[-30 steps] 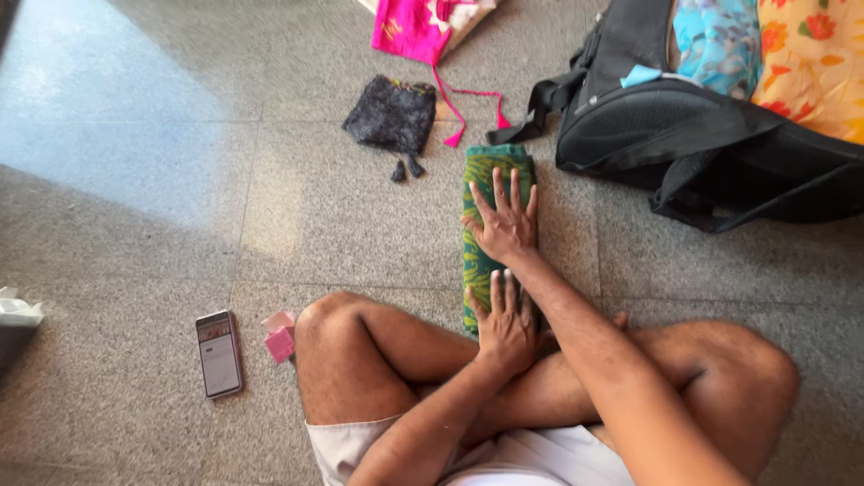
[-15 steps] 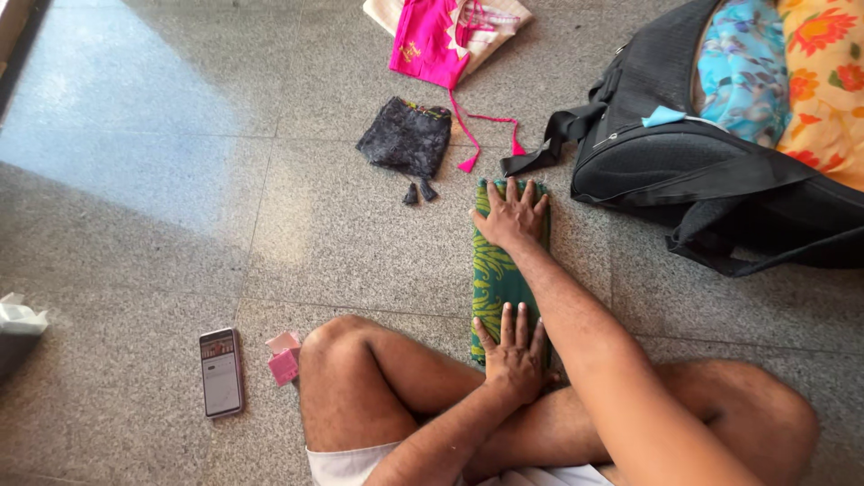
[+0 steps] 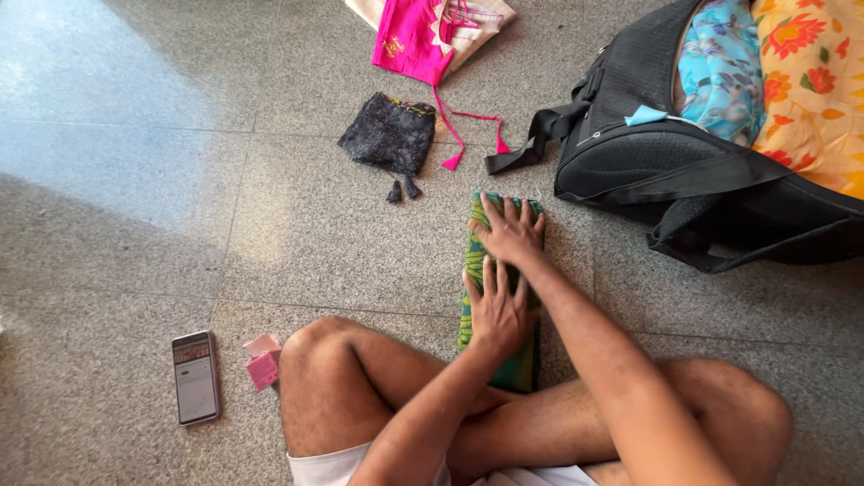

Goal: The person folds several clothes by hand and places them inside a black travel bag on the floor.

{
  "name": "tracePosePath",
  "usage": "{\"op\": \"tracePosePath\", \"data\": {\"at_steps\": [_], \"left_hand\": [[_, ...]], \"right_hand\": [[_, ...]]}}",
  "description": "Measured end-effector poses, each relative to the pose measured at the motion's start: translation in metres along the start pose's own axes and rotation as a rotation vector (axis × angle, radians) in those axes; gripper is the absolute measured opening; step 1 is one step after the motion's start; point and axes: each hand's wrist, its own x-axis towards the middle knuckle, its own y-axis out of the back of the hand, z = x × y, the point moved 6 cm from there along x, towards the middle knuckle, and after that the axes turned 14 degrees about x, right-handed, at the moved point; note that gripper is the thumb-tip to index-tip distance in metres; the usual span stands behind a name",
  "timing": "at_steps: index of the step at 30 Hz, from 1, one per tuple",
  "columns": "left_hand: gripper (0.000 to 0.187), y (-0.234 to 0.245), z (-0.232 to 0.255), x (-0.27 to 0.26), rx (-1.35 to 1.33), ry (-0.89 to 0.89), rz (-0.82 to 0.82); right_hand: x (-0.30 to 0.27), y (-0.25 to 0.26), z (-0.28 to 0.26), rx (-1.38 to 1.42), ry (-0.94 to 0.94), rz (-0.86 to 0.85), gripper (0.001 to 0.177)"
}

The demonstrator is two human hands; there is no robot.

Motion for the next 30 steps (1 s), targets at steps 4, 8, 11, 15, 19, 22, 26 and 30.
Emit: {"op": "tracePosePath", "data": {"at_steps": [4, 8, 11, 15, 19, 22, 26, 30], "left_hand": [[0.085, 0.005, -0.018, 0.053, 0.069, 0.08, -0.017], [0.085, 0.013, -0.036, 0.08, 0.005, 0.09, 0.027], [0.082, 0.009, -0.037, 0.082, -0.01, 0.083, -0.034], [0.077, 0.007, -0.038, 0.081, 0.011, 0.084, -0.133], [0.078, 0.01, -0.039, 0.079, 0.023, 0.077, -0.134], [0.082, 0.017, -0.039, 0.081, -0.002, 0.086, -0.088], [0.083, 0.023, -0.038, 0.084, -0.002, 0.073, -0.097], [0.065, 0.005, -0.04, 0.096, -0.057, 0.116, -0.015]], "right_hand": [[0.054, 0.018, 0.037, 0.35, -0.022, 0.117, 0.049], [0.104, 0.023, 0.055, 0.563, 0.052, 0.204, 0.032], [0.121, 0.007, 0.034, 0.332, -0.038, 0.033, 0.037], [0.106, 0.005, 0.0, 0.084, 0.188, 0.336, 0.033], [0.139, -0.031, 0.04, 0.659, 0.052, 0.151, 0.015], [0.154, -0.036, 0.065, 1.154, 0.072, 0.033, 0.011], [0.159, -0.032, 0.08, 1.367, 0.083, -0.039, 0.007], [0.16, -0.035, 0.084, 1.429, 0.094, -0.017, 0.003]]}}
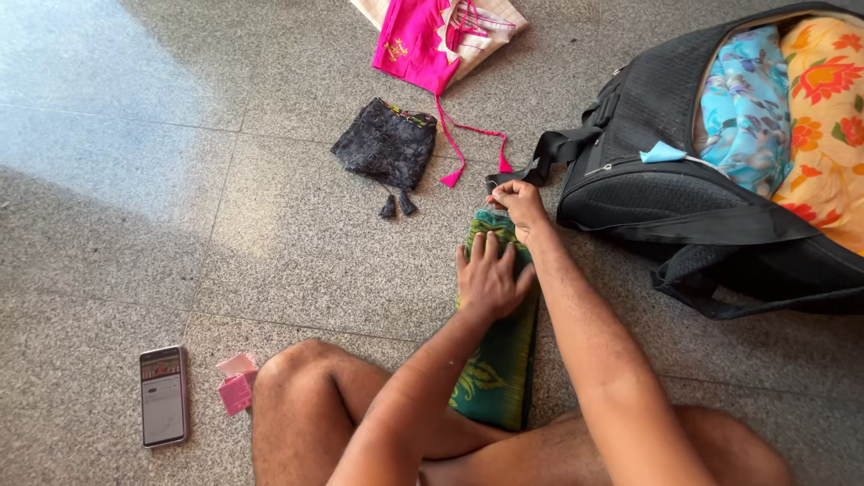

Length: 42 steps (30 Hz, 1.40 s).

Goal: The person folds several clothes by hand and places them inside a black travel bag on the floor.

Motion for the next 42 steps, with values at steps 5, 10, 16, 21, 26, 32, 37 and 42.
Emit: {"op": "tracePosePath", "data": {"at_steps": [5, 10, 16, 21, 26, 32, 37, 42], "left_hand": [[0.044, -0.052, -0.049, 0.054, -0.356, 0.452, 0.223], [0.035, -0.06, -0.061, 0.069, -0.447, 0.625, 0.139], [0.023, -0.056, -0.057, 0.065, -0.465, 0.655, 0.256], [0.02, -0.059, -0.056, 0.061, -0.469, 0.576, 0.396], [0.022, -0.053, -0.054, 0.06, -0.483, 0.567, 0.317], [0.02, -0.051, -0.052, 0.059, -0.429, 0.567, 0.302], [0.019, -0.05, -0.052, 0.059, -0.412, 0.567, 0.29], [0.02, -0.046, -0.048, 0.059, -0.384, 0.558, 0.257]], "right_hand": [[-0.016, -0.006, 0.002, 0.061, 0.056, -0.004, 0.001], [-0.03, -0.015, -0.007, 0.142, 0.086, -0.017, 0.002], [-0.046, -0.027, -0.024, 0.189, 0.086, -0.043, 0.002], [-0.056, -0.039, -0.036, 0.203, 0.058, -0.046, 0.005], [-0.058, -0.04, -0.048, 0.222, -0.011, -0.08, 0.005], [-0.05, -0.036, -0.045, 0.153, -0.071, -0.107, 0.003], [-0.044, -0.036, -0.042, 0.087, -0.112, -0.121, 0.003], [-0.037, -0.041, -0.035, -0.069, -0.071, -0.155, 0.002]]}}
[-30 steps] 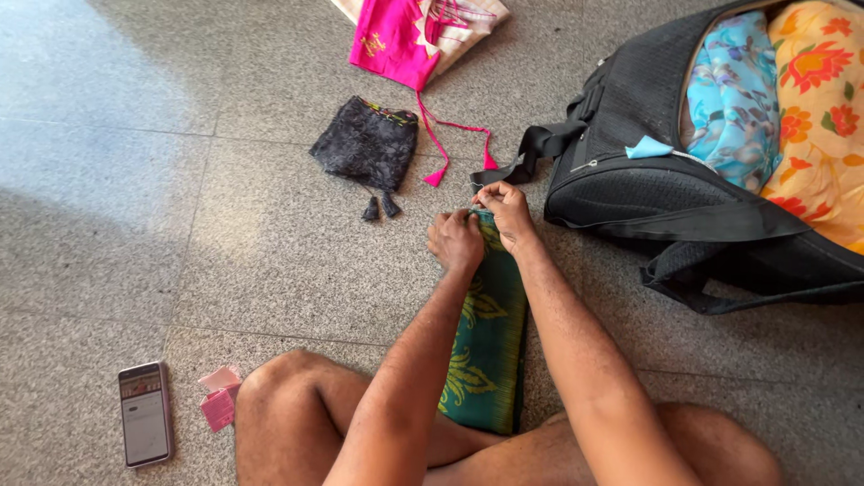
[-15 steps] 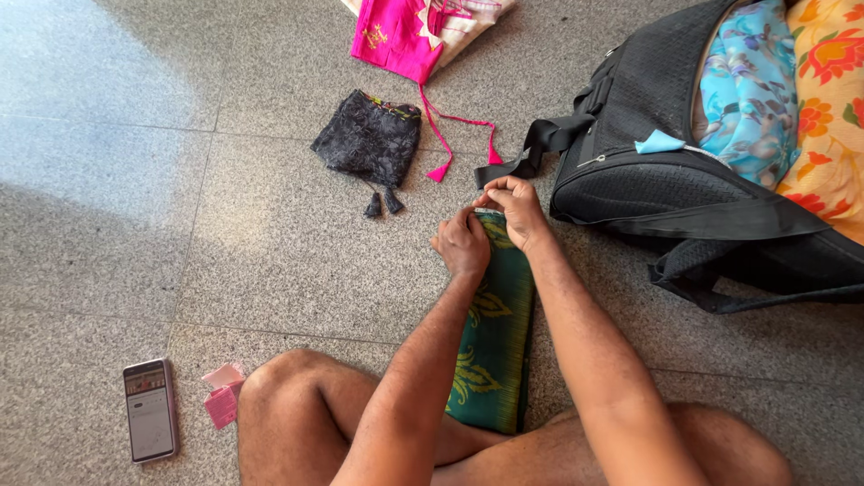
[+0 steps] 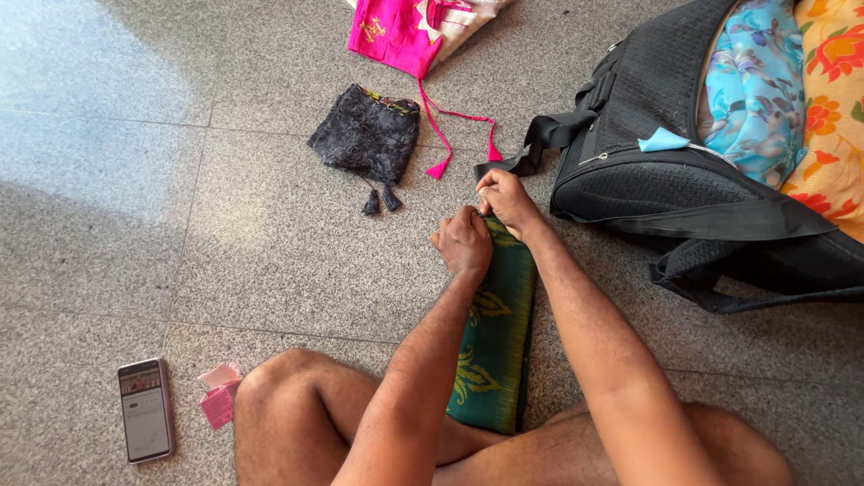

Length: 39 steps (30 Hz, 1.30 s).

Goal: The person folds several clothes by hand and places them inside a black travel bag on the floor.

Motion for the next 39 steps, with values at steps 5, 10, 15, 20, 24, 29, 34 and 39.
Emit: {"op": "tracePosePath", "data": {"at_steps": [5, 10, 15, 20, 24, 29, 34, 39], "left_hand": [[0.021, -0.003, 0.0, 0.0, 0.0, -0.013, 0.014], [0.021, -0.002, 0.001, -0.001, -0.003, -0.008, -0.006], [0.022, -0.004, 0.001, -0.002, -0.01, -0.019, -0.028], [0.02, -0.02, -0.011, 0.005, -0.042, 0.043, -0.037], [0.015, -0.016, -0.01, 0.003, -0.023, -0.036, 0.067], [0.035, -0.003, 0.008, -0.007, 0.111, -0.169, 0.039], [0.052, 0.019, 0.037, -0.023, 0.267, -0.385, 0.044], [0.046, 0.03, 0.049, -0.027, 0.325, -0.522, 0.071]], "right_hand": [[0.01, -0.003, 0.006, -0.098, 0.042, -0.056, 0.003], [0.009, -0.009, -0.01, -0.452, 0.177, -0.079, 0.005], [0.001, -0.015, -0.021, -0.674, 0.201, -0.053, 0.009], [-0.002, -0.006, -0.03, -0.796, 0.509, 0.003, 0.013], [-0.013, 0.042, -0.059, -0.554, 0.128, 0.154, 0.01], [-0.017, 0.023, -0.098, -0.254, 0.432, 0.142, 0.081], [-0.016, 0.049, -0.079, -0.786, 0.211, 0.342, 0.018], [-0.059, 0.044, -0.057, -1.245, -0.014, 0.221, 0.021]]}}
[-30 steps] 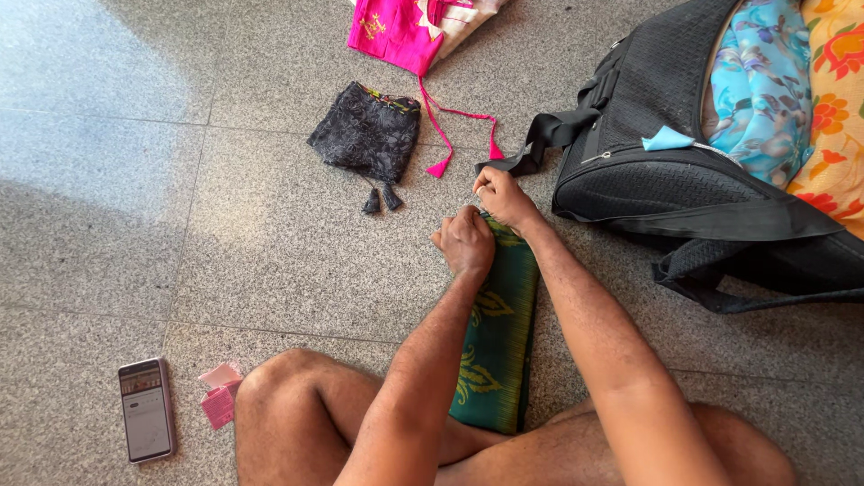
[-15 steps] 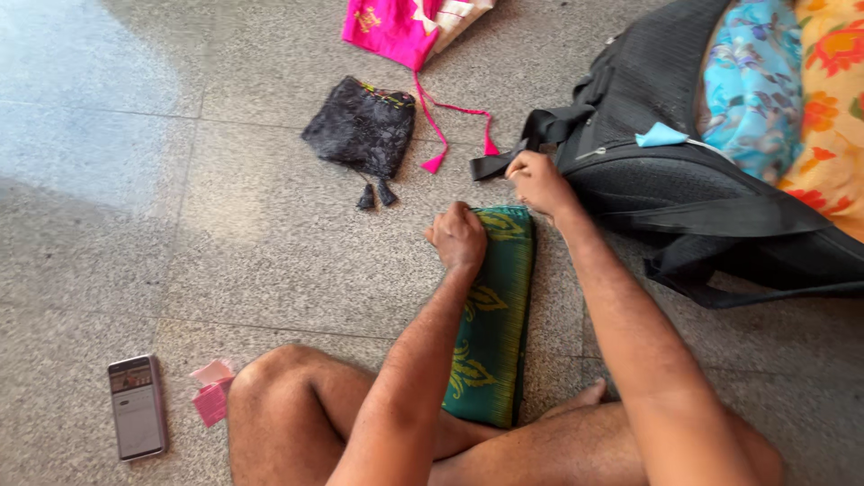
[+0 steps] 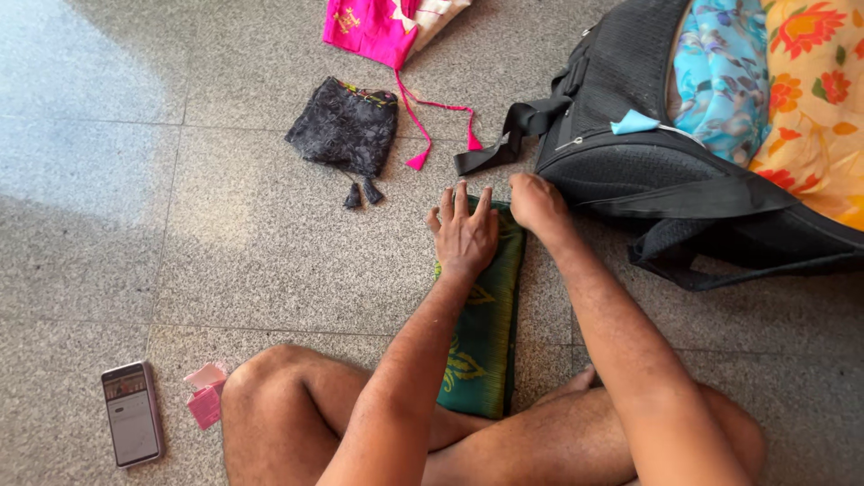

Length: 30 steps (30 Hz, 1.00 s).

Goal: The person folds several clothes by hand and places them inside a black travel bag on the floor.

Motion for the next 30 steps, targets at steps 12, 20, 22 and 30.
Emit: {"op": "tracePosePath", "data": {"at_steps": [12, 20, 22, 30], "left_hand": [[0.047, -0.009, -0.008, 0.005, 0.13, -0.143, -0.14], [0.079, 0.001, 0.022, -0.033, 0.056, -0.242, -0.203], [0.076, 0.004, 0.022, -0.035, 0.062, -0.255, -0.231], [0.069, 0.012, 0.024, -0.029, 0.057, -0.254, -0.328]], "right_hand": [[0.005, -0.029, 0.041, 0.167, -0.192, 0.216, 0.027], [0.039, -0.055, 0.057, 0.129, -0.193, 0.091, 0.015], [0.044, -0.057, 0.061, 0.299, -0.13, 0.108, 0.009], [0.026, -0.05, 0.057, 0.824, -0.203, 0.159, 0.008]]}}
